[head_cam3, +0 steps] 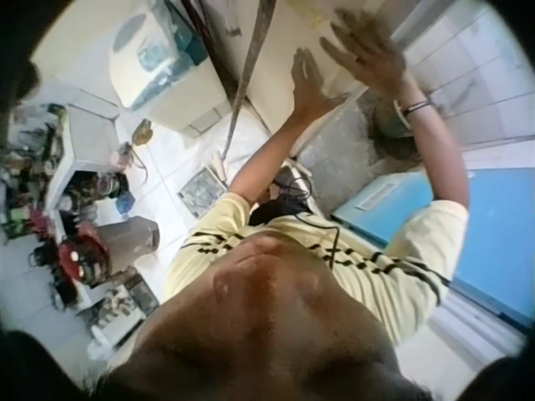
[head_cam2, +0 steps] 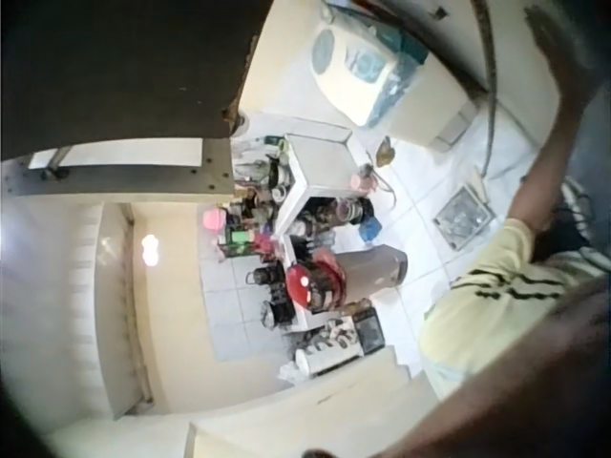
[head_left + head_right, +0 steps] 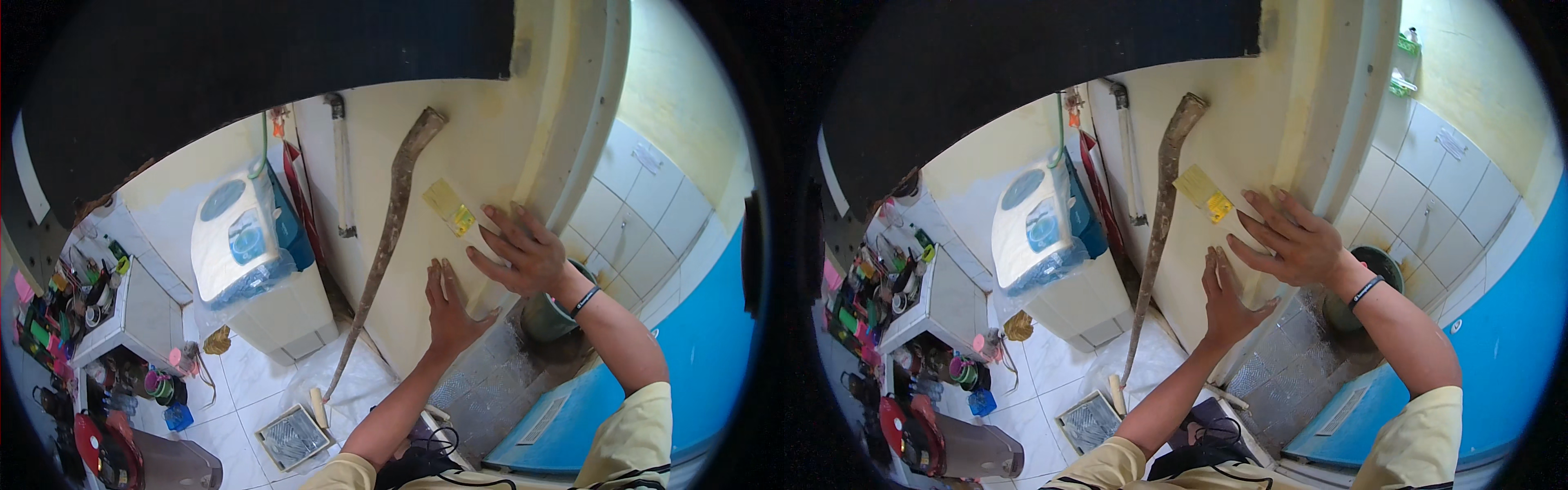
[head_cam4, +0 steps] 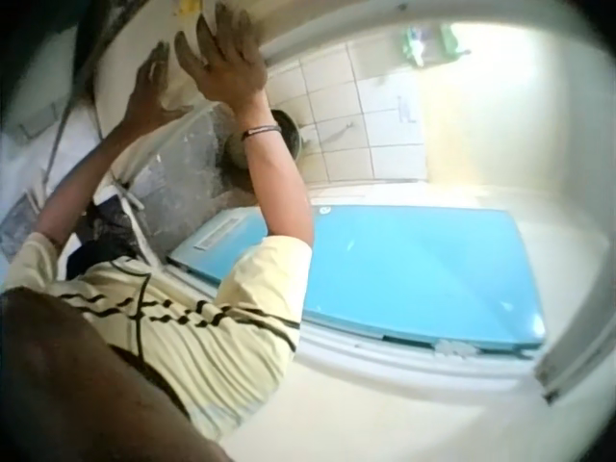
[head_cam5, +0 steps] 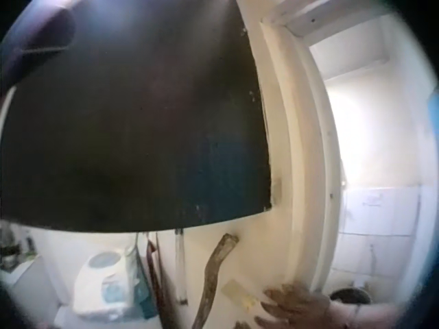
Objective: The person paints a wall and a door frame with a paint brush, dipping the brush into a paint tray to load it with paint.
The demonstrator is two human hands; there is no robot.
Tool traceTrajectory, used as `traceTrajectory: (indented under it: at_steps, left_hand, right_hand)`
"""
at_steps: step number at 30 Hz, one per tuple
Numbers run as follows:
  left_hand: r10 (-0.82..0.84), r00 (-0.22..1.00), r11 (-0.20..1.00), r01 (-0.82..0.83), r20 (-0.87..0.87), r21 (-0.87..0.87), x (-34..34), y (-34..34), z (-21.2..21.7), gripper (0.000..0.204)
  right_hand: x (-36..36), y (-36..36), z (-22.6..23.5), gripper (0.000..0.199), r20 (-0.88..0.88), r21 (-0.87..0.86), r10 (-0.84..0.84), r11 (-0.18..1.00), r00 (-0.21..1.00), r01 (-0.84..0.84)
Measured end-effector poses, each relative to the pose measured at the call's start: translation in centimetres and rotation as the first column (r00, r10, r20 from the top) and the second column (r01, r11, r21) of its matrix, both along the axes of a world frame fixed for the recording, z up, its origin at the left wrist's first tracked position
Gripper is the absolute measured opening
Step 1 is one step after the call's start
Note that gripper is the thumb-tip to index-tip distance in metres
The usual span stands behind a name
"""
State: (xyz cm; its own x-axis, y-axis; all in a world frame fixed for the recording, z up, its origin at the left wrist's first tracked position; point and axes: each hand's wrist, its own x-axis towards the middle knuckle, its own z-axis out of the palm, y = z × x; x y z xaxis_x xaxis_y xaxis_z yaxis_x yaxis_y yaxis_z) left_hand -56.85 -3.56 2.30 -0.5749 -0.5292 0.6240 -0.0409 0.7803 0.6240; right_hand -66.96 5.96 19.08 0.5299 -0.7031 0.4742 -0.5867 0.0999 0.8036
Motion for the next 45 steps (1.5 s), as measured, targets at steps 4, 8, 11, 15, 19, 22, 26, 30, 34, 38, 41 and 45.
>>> traceTrajectory:
  at_steps: [4,8,11,15,19,22,26,30,34,38,41,45]
  left_hand:
    - [-0.001,0.997,0.999,-0.002,-0.084,-0.037,-0.3,-0.3,-0.4,0.124]
    - [-0.014,0.996,0.999,0.011,-0.085,-0.036,-0.7,0.0,-0.4,0.124]
    - [-0.016,0.997,1.0,0.015,-0.071,-0.009,-0.7,0.0,-0.3,0.124]
    - [0.003,0.998,1.0,-0.002,-0.068,0.017,0.0,-0.4,-0.3,0.125]
    - [-0.014,1.0,0.998,0.014,0.003,0.054,0.2,0.1,0.3,0.127]
    - [-0.014,0.998,0.997,0.01,0.062,0.074,0.5,0.0,0.5,0.127]
    - [0.003,1.0,0.998,-0.005,0.022,0.056,0.4,-0.1,0.4,0.127]
    - [-0.006,1.0,0.998,0.005,0.016,0.068,0.3,0.3,0.4,0.127]
    - [0.017,0.999,0.999,-0.016,-0.031,0.035,0.4,0.0,-0.2,0.127]
    - [0.001,0.999,0.994,-0.007,0.05,0.112,2.1,-0.9,0.3,0.125]
    - [-0.076,0.987,0.997,0.077,0.138,-0.003,4.2,-1.9,-0.4,0.113]
    - [-0.301,0.903,0.95,0.257,0.306,0.177,9.3,-3.8,-1.7,0.086]
  right_hand:
    - [-0.3,-0.2,-0.1,0.032,-0.007,-0.019,0.046,0.999,0.999,-0.046]
    - [-0.7,0.0,-0.3,0.032,-0.006,-0.032,0.036,0.999,0.999,-0.036]
    - [-0.6,0.0,0.0,0.033,-0.024,-0.03,0.035,0.999,0.999,-0.036]
    - [0.0,-0.4,0.2,0.032,-0.004,-0.006,0.042,0.999,0.999,-0.042]
    - [0.0,0.0,0.0,0.031,0.011,-0.023,0.02,1.0,1.0,-0.019]
    - [0.3,0.0,-0.1,0.031,0.02,-0.015,-0.009,1.0,1.0,0.009]
    - [0.2,-0.1,-0.1,0.028,0.033,-0.003,-0.02,1.0,0.999,0.02]
    - [-0.1,0.0,-0.2,0.027,0.043,0.016,-0.001,1.0,0.999,0.0]
    - [-0.3,-0.4,-0.5,0.03,0.04,0.027,0.027,0.999,0.999,-0.028]
    - [-1.7,-0.3,-1.2,0.035,0.03,0.035,0.034,0.999,0.999,-0.035]
    - [-3.9,-0.1,-1.6,0.042,0.001,0.02,0.028,0.999,1.0,-0.028]
    - [-3.3,-0.6,-0.8,0.043,-0.015,0.033,0.078,0.996,0.997,-0.078]
